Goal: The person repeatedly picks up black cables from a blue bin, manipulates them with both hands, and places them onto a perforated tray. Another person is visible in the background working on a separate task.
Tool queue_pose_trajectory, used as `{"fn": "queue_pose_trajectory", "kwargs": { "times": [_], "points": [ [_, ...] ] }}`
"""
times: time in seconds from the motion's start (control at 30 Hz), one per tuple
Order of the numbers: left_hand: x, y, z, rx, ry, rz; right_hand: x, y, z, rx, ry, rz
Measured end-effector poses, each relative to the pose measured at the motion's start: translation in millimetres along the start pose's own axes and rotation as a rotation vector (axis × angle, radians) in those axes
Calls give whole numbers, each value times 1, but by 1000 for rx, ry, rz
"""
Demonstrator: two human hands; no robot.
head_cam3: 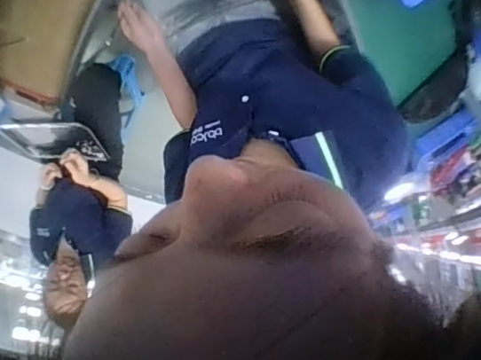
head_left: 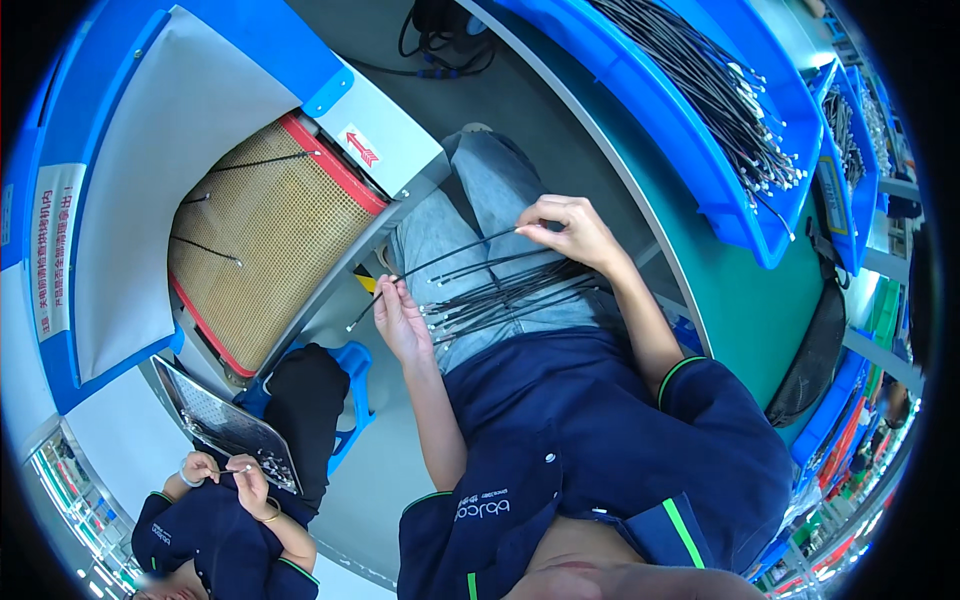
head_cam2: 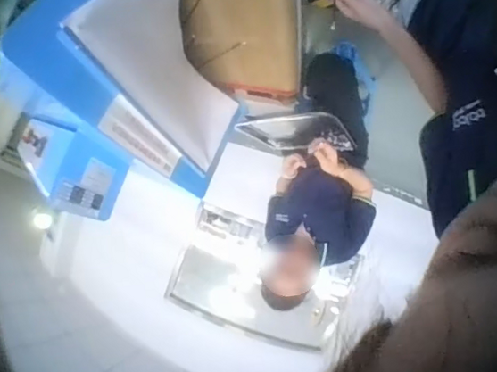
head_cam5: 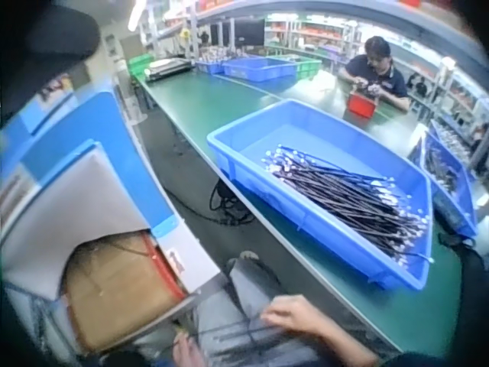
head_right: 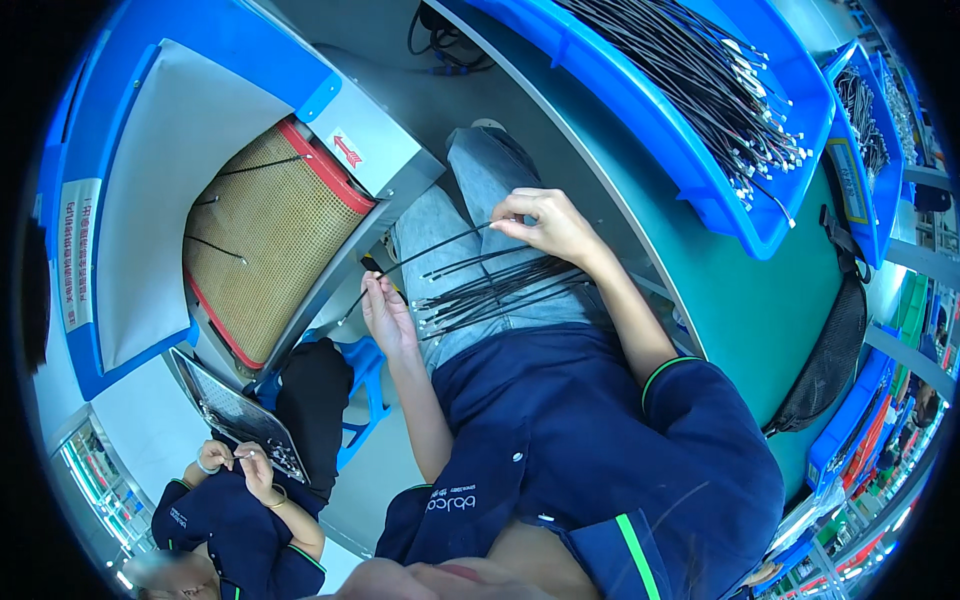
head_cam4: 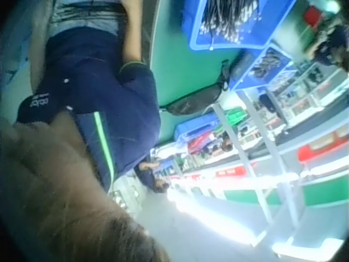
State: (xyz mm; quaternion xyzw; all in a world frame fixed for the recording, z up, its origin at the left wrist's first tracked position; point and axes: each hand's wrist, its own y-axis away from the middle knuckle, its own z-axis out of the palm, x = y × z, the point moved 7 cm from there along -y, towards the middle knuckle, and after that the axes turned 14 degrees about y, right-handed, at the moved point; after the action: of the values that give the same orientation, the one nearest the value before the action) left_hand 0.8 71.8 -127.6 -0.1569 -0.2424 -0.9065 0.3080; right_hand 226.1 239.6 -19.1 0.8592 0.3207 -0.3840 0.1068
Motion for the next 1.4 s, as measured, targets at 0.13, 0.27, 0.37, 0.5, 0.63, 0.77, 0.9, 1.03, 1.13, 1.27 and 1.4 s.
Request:
{"fn": "queue_pose_trajectory", "kwargs": {
  "times": [0.13,0.27,0.37,0.5,0.63,0.77,0.9,1.03,1.13,1.27,1.4],
  "points": [
    [1,-3,0,-10,-19,7,1,2,1,14,-23,3],
    [0,-2,-3,31,-21,11,4,3,4,-43,-37,44],
    [-1,-2,-6,52,-30,11,0,3,4,-52,-2,-27],
    [-2,-1,-2,20,-16,-7,0,4,4,-70,26,-46],
    [-2,0,-1,10,-3,-28,6,5,7,-39,51,-88],
    [0,-1,-1,12,-5,-20,6,5,6,-36,80,-102],
    [-2,-5,1,10,4,-29,8,3,-4,-77,68,-22],
    [0,-5,3,-9,-16,-19,1,-9,-11,-13,139,-93],
    [-4,-7,4,-15,-21,-41,-26,-24,-5,-57,290,-203],
    [-8,-7,8,16,-43,-48,-50,-33,16,-148,347,-319],
    [-8,-7,16,26,-35,-74,-54,-36,23,-171,380,-352]
  ]
}}
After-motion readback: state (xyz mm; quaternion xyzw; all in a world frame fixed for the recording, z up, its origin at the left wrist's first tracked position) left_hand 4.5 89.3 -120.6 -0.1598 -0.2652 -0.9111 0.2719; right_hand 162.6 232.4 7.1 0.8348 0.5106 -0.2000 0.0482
